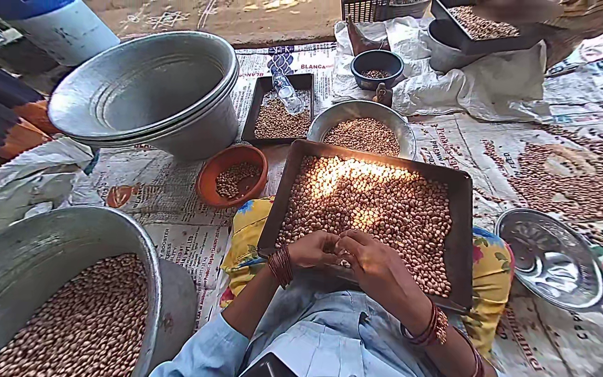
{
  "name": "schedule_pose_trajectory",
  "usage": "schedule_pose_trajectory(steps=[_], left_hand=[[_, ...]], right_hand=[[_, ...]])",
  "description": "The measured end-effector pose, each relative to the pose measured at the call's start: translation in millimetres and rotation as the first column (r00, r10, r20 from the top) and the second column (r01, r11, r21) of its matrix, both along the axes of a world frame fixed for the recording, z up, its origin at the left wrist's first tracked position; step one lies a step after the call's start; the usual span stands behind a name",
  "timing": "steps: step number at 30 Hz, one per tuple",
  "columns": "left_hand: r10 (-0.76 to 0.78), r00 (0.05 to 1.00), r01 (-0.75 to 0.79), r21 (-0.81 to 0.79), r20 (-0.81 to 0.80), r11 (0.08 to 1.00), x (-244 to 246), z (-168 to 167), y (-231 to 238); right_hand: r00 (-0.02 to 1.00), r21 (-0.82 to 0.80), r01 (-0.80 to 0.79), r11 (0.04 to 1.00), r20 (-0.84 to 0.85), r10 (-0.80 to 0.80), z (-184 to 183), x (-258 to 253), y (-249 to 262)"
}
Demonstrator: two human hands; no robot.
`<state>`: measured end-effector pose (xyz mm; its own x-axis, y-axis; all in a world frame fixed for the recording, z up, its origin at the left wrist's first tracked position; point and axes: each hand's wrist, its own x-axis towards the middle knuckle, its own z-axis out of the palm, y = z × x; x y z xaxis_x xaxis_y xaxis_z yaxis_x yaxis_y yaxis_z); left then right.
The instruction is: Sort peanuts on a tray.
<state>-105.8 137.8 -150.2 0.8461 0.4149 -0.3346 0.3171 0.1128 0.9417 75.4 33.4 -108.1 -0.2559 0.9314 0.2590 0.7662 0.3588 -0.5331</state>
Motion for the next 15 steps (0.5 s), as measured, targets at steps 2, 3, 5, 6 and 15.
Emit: schedule_pose_trajectory(steps=[2, 3, 5, 6, 15], left_hand=[[0.131, 0.977, -0.072, 0.314, -0.171, 0.947, -17, 19, 16], [0.273, 0.934, -0.133, 0.485, -0.229, 0.864, -28, 30, 25], [0.607, 0.768, -0.254, 0.775, -0.202, 0.578, -50, 47, 39], [0.719, 0.687, -0.286, 0.872, -0.102, 0.397, -59, 48, 46], [0.389, 0.567, 0.141, 0.551, -0.726, 0.822, 1, 55, 21]], right_hand=[[0.997, -0.063, 0.068, 0.996, 0.033, -0.066, 0, 19, -4], [0.992, -0.103, 0.119, 0.988, 0.051, -0.115, -1, 32, -6], [0.967, -0.188, 0.248, 0.950, 0.100, -0.233, -3, 58, -12], [0.946, -0.225, 0.321, 0.920, 0.132, -0.298, -3, 72, -15], [0.714, -0.495, 0.700, 0.515, 0.454, -0.533, -4, 126, -14]])
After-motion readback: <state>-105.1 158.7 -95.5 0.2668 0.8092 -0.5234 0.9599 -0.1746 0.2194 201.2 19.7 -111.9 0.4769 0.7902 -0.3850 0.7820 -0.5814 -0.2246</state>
